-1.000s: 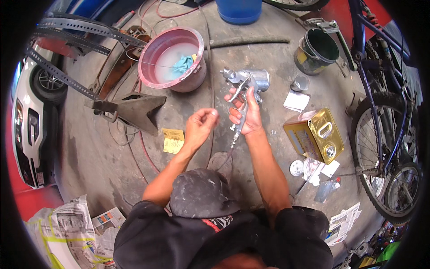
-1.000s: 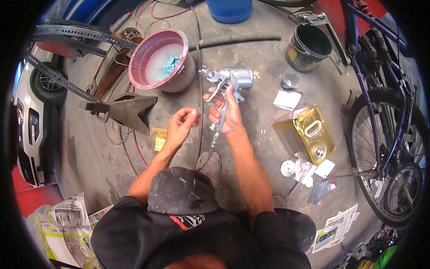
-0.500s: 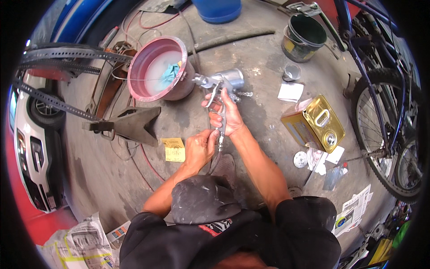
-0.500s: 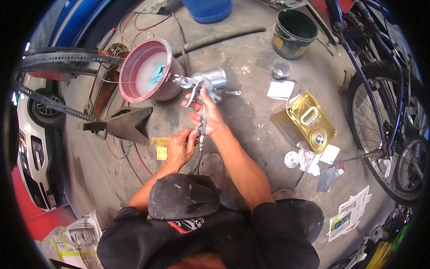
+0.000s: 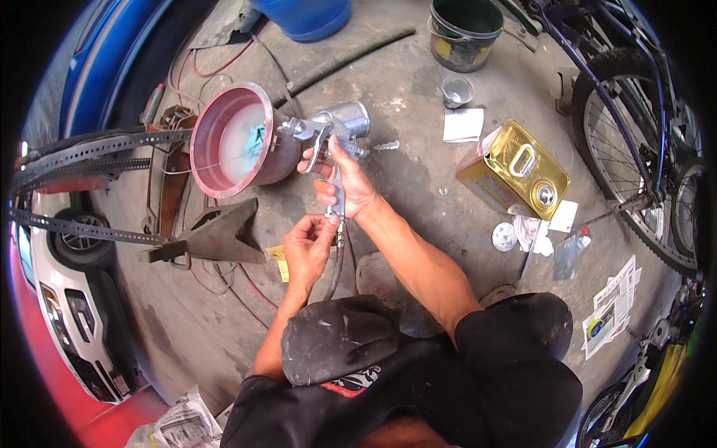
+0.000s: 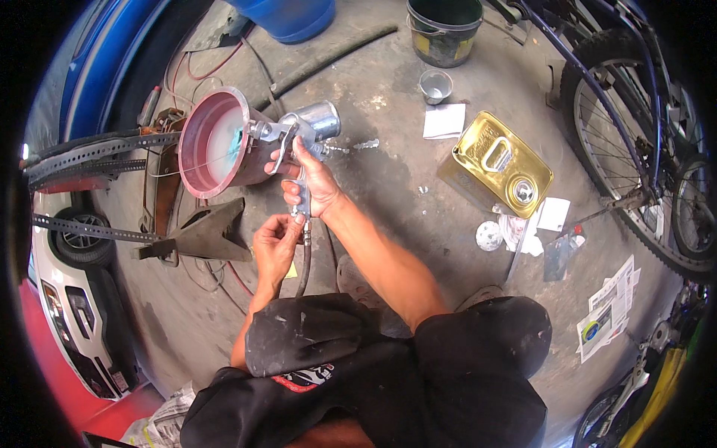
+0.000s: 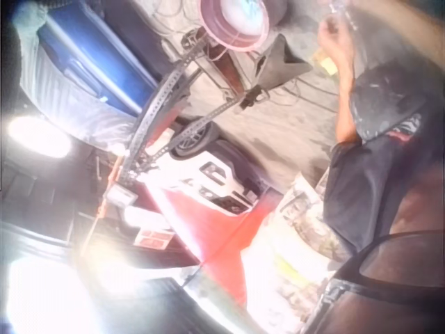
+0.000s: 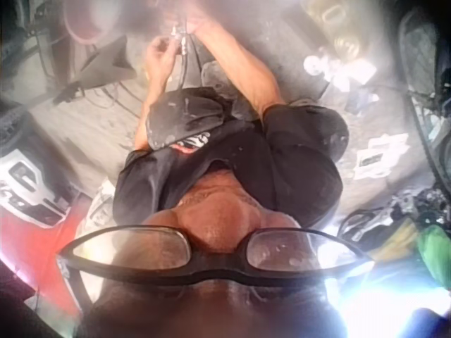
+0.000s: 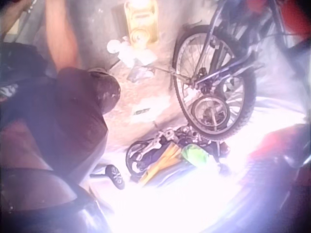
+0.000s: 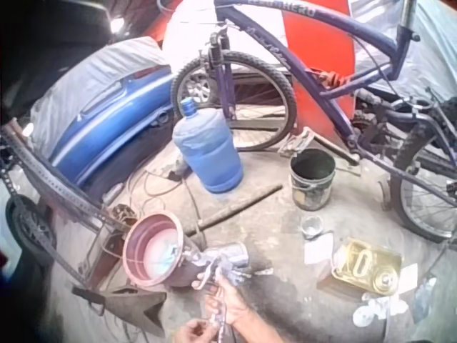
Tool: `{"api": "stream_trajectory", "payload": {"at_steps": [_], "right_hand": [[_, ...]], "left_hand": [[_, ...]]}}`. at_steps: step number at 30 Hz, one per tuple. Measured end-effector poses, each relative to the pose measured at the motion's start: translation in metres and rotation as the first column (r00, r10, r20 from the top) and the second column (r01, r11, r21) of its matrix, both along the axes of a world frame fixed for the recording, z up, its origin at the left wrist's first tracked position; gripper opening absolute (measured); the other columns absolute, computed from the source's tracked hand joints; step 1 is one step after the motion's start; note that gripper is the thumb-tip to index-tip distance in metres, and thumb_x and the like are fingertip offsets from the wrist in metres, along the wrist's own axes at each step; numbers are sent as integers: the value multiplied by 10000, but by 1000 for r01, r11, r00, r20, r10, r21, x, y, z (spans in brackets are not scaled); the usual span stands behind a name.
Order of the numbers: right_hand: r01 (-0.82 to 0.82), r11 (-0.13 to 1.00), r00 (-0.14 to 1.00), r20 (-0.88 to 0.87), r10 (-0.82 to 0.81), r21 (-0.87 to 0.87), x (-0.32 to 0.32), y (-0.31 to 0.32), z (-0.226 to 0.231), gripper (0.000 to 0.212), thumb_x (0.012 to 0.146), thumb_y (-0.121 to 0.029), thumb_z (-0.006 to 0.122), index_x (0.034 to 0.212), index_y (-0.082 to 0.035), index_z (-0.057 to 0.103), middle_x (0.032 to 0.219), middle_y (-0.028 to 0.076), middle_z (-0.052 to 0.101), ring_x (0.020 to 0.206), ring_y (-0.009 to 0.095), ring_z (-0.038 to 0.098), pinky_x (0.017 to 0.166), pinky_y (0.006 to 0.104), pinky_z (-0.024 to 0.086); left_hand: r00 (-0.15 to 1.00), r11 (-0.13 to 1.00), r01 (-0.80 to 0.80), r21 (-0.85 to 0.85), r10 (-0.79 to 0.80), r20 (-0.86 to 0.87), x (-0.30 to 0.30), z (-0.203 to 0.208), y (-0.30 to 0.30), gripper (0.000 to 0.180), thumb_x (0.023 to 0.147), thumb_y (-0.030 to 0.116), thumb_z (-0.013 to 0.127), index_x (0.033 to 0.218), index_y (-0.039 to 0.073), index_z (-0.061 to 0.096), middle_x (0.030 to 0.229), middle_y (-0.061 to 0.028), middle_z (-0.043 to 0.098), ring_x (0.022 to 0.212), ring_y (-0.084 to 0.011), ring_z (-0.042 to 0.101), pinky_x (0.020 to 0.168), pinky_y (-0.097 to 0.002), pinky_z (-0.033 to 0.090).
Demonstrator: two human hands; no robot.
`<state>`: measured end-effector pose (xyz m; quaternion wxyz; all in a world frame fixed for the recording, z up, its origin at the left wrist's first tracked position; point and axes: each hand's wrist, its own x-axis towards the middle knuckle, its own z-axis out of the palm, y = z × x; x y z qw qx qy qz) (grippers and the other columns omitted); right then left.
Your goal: The person removes masking tape from a newspaper-covered car part, then pours paint into a spray gun cup, adds thinner, and wipes the spray gun with a cloth. The person adjusts the spray gun and prepares it for use.
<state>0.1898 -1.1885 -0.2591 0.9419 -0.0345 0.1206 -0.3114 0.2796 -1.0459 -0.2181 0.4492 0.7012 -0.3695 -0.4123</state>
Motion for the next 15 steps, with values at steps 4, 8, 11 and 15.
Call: {"api": "stream_trajectory", "payload": {"at_steps": [4, 8, 11, 15], "right_hand": [[-4, 999, 1000, -14, 4, 33, 0, 4, -4, 555, 1024, -614, 513, 1199, -102, 636, 1059, 111, 716, 487, 83, 435, 412, 250, 384], [-30, 999, 999, 24, 30, 16, 0, 6, -2, 555, 1029, -610, 504, 1199, -100, 641, 1051, 105, 717, 485, 84, 431, 413, 243, 377], [-72, 997, 995, 69, 71, 17, -2, 7, -2, 568, 1030, -615, 495, 1214, -96, 633, 1055, 109, 715, 483, 82, 429, 410, 246, 380], [-61, 997, 997, 34, 63, -37, -4, 11, 4, 610, 1030, -642, 457, 1237, -90, 613, 1073, 111, 704, 489, 83, 446, 407, 245, 390]], "left_hand": [[914, 997, 24, 70, -50, 403, -14, 20, -6, 214, 969, 180, 721, 924, -29, 696, 717, -48, 704, 641, -92, 630, 595, -275, 508], [708, 984, 172, -38, -97, 699, -13, 23, -2, 277, 992, 221, 667, 840, -7, 706, 691, -121, 684, 591, -208, 646, 614, -345, 518], [831, 961, 183, 209, -265, 490, 1, 21, 0, 313, 1019, 241, 628, 850, -7, 719, 664, -100, 676, 590, -191, 637, 624, -348, 518], [904, 982, -55, -179, 125, 410, 27, 19, -31, 292, 1043, 237, 613, 985, -21, 739, 832, -99, 738, 770, -137, 673, 688, -339, 536]]}}
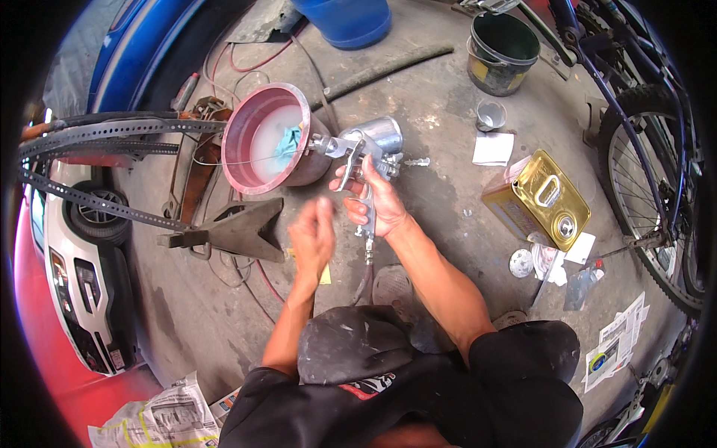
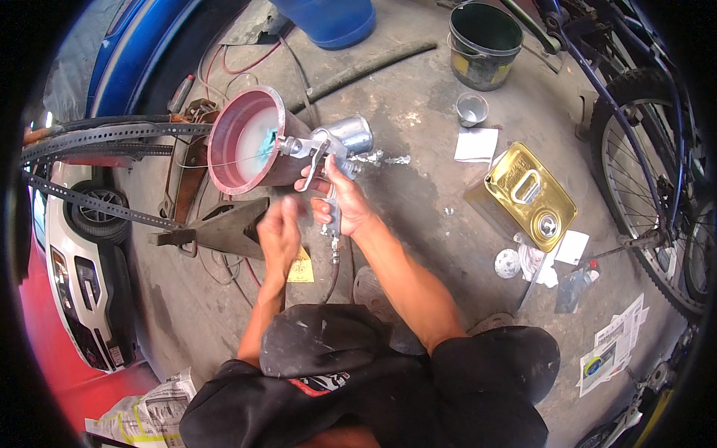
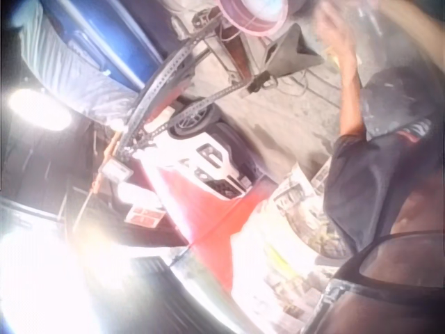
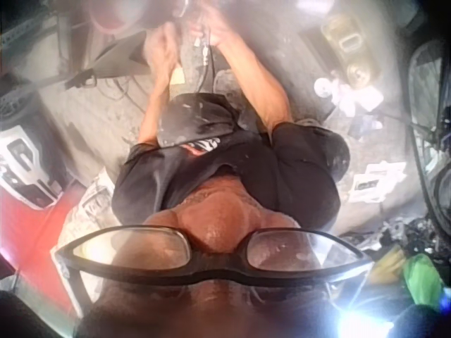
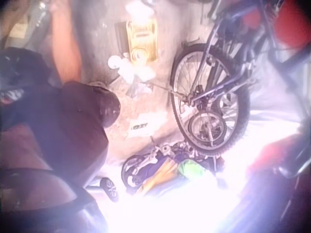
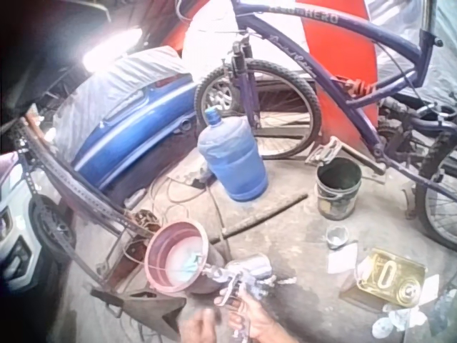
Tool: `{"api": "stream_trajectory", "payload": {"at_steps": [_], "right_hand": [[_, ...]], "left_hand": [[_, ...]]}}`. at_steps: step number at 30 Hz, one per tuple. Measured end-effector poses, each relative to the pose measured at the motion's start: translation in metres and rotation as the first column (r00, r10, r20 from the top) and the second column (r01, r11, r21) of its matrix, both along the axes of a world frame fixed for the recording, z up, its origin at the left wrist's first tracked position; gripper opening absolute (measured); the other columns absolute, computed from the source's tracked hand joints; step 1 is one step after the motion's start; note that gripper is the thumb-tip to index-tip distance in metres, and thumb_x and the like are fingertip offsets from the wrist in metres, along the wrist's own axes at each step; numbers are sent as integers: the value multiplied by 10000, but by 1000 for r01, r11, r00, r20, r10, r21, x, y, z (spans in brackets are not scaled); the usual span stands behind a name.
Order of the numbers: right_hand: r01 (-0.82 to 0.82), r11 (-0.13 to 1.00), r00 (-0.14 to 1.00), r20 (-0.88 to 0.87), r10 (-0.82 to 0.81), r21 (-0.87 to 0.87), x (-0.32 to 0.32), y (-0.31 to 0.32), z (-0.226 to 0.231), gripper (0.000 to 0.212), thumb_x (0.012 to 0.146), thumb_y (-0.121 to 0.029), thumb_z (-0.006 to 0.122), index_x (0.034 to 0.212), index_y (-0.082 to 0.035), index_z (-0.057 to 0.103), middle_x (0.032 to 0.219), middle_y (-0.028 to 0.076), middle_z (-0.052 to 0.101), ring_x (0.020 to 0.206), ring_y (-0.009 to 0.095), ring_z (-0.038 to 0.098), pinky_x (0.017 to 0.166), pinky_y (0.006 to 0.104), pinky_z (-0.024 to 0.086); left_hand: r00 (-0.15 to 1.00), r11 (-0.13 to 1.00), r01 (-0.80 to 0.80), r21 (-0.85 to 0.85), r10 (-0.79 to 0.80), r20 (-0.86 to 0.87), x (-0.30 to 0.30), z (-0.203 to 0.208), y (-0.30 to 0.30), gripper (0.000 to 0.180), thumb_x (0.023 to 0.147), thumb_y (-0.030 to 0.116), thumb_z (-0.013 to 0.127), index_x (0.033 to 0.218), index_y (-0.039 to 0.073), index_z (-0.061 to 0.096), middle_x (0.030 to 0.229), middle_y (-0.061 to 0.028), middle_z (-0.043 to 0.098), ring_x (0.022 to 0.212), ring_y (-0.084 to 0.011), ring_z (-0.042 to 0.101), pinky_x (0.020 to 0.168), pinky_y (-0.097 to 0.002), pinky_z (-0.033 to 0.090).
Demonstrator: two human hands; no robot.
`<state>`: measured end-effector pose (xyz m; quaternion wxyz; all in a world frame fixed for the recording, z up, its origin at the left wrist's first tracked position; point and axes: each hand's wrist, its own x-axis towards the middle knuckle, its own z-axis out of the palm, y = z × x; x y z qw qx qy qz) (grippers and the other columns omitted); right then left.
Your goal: The person removes masking tape from a newspaper-covered car part, then pours paint into a spray gun cup, adds thinner, and wipes the spray gun with a cloth. The person adjusts the spray gun and prepares it for use.
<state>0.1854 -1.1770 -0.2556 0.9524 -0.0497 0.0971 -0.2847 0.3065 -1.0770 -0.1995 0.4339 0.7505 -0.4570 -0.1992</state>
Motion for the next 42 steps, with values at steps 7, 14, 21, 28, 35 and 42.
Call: {"api": "stream_trajectory", "payload": {"at_steps": [7, 14, 21, 28, 35, 42], "right_hand": [[-41, 998, 994, 99, 36, 50, 2, 0, -2, 599, 1016, -653, 476, 1163, -96, 643, 1039, 72, 703, 484, 85, 462, 414, 250, 391], [-56, 994, 990, 134, 43, 91, 1, -1, -6, 628, 976, -695, 523, 1099, -96, 663, 973, 32, 708, 478, 89, 467, 417, 261, 381], [-40, 992, 991, 134, 24, 119, 3, 2, -4, 604, 1001, -677, 493, 1103, -104, 654, 964, 29, 684, 473, 82, 445, 409, 245, 371], [-14, 994, 998, 65, 7, 108, 4, 3, -9, 590, 1003, -673, 491, 1057, -112, 666, 895, 21, 687, 486, 87, 487, 422, 256, 391], [-19, 990, 996, 89, 7, 139, 3, 2, -3, 592, 984, -688, 516, 1017, -120, 678, 856, 41, 686, 473, 95, 498, 416, 264, 390], [-14, 991, 1000, 24, 11, 132, 5, 9, -5, 551, 968, -670, 565, 951, -131, 676, 723, 50, 655, 410, 105, 468, 379, 282, 372]], "left_hand": [[992, 947, -93, -306, 63, -106, 9, 2, -74, 436, 966, 184, 754, 1355, 9, 660, 1067, -83, 756, 941, -96, 654, 808, -269, 549], [982, 951, -135, -277, 92, -162, -19, 31, -86, 299, 881, 91, 833, 1121, -42, 715, 830, -37, 715, 690, -63, 614, 583, -227, 512], [988, 953, -130, -273, 101, -119, -16, 28, -88, 291, 890, 84, 822, 1119, -57, 710, 810, -35, 711, 689, -54, 600, 566, -211, 476], [984, 959, -130, -254, 93, -153, -13, 22, -91, 319, 895, 100, 820, 1145, -59, 701, 827, -47, 716, 718, -55, 615, 574, -202, 479], [977, 970, -182, -161, 160, -138, -17, 27, -91, 386, 894, 168, 830, 1176, -60, 701, 811, -37, 704, 715, -63, 611, 610, -216, 491], [979, 959, -194, -207, 175, -103, -8, 18, -82, 414, 884, 172, 842, 1202, -52, 701, 818, -27, 691, 717, -69, 607, 633, -232, 503]]}}
